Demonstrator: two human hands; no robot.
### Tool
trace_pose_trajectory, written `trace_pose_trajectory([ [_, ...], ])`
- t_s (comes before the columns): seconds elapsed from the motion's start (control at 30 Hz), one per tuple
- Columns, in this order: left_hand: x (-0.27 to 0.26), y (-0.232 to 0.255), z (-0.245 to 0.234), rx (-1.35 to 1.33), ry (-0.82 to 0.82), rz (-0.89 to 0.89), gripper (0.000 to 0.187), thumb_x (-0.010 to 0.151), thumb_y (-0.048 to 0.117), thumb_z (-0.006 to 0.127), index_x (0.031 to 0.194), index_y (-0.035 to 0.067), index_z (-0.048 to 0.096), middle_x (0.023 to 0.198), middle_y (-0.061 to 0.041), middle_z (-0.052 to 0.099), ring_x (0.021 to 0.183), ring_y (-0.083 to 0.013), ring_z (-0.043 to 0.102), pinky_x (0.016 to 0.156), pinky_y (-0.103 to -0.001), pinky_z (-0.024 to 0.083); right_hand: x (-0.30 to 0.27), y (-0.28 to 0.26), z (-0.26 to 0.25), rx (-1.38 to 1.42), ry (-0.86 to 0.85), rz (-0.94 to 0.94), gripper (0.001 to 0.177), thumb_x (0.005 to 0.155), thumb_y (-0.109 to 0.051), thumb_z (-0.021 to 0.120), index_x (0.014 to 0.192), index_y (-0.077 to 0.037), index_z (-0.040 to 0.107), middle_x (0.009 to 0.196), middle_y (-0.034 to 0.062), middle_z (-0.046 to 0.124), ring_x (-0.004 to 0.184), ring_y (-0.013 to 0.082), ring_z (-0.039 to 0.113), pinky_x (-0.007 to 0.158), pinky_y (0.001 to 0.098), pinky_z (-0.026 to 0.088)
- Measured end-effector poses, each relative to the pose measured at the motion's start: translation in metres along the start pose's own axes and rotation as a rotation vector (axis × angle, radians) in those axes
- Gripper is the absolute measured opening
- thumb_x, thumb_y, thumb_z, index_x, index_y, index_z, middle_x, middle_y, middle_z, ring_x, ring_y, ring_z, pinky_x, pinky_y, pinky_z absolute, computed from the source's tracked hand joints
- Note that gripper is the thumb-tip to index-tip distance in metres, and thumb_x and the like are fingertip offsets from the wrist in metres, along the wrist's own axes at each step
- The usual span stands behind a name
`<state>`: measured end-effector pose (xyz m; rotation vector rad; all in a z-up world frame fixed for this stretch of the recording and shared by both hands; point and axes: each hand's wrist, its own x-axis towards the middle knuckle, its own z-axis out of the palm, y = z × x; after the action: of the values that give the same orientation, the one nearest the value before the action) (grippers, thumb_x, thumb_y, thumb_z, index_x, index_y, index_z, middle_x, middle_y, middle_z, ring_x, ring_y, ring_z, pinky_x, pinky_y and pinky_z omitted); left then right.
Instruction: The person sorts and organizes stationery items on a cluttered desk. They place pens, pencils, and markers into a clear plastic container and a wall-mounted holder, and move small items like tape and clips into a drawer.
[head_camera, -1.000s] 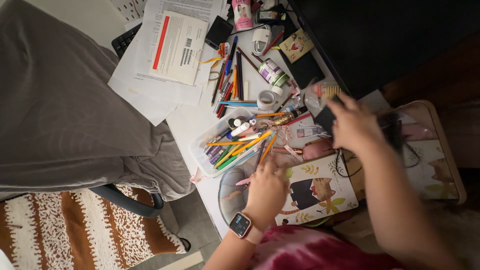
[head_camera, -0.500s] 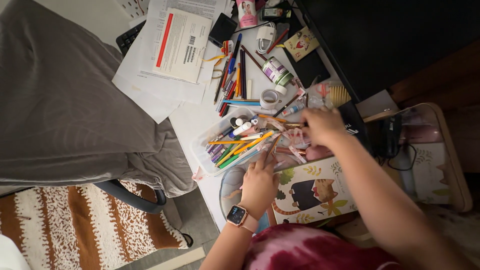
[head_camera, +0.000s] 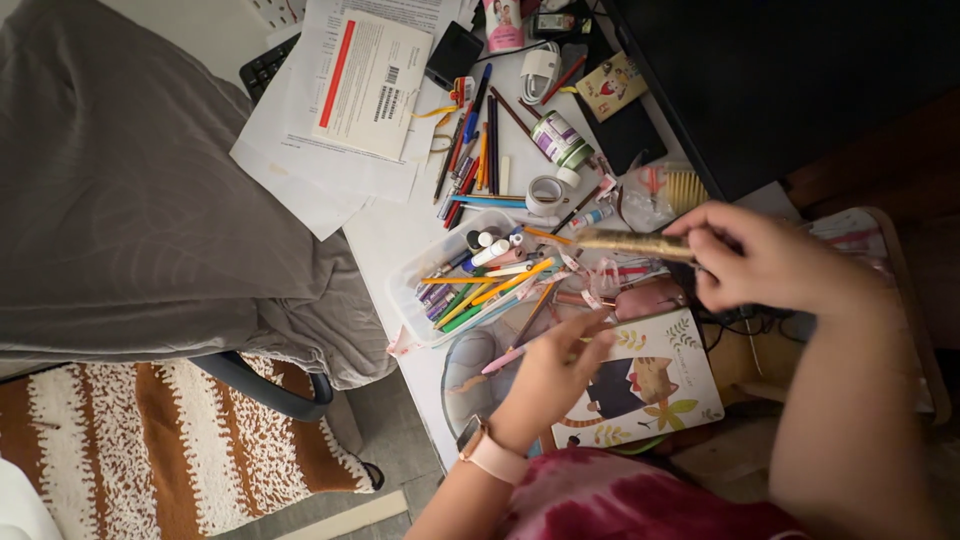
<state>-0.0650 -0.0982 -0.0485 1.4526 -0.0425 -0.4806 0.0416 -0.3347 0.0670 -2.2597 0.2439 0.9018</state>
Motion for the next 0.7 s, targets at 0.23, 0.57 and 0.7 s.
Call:
trace_pose_trajectory([
  [0.23, -0.001, 0.066, -0.007, -0.569, 0.151, -0.007, 0.042, 0.1, 0.022, 0.061, 0.138, 0.003, 0.056, 0.107, -0.007, 0.074, 0.094, -0.0147, 0.073, 0.074, -0.027, 0.063, 0.006, -0.023, 0.03, 0.105, -0.367, -0.166, 0.035, 0.089, -0.023, 0.063, 0.124, -0.017, 0.066, 0.084, 0.0014, 0.072, 0.055, 0.0111, 0.06, 0.044, 0.0314, 0.053],
  [0.57, -0.037, 0.099, -0.112, 0.51, 0.66, 0.328, 0.017, 0.094, 0.009, 0.073, 0.107, 0.003, 0.066, 0.109, -0.01, 0.078, 0.091, -0.0164, 0.075, 0.078, -0.03, 0.06, 0.166, 0.043, 0.081, -0.555, 0.301, -0.33, 0.049, 0.074, -0.013, 0.079, 0.12, -0.023, 0.07, 0.128, 0.0066, 0.062, 0.115, 0.0286, 0.063, 0.092, 0.04, 0.054],
  [0.7, -0.03, 0.083, -0.109, 0.536, 0.573, 0.195, 0.025, 0.086, 0.008, 0.073, 0.111, 0.006, 0.072, 0.1, -0.01, 0.078, 0.092, -0.02, 0.08, 0.078, -0.033, 0.062, 0.156, 0.032, 0.086, -0.566, 0.325, -0.269, 0.027, 0.09, -0.031, 0.076, 0.115, -0.026, 0.069, 0.127, 0.0033, 0.063, 0.115, 0.0294, 0.065, 0.092, 0.0436, 0.053],
])
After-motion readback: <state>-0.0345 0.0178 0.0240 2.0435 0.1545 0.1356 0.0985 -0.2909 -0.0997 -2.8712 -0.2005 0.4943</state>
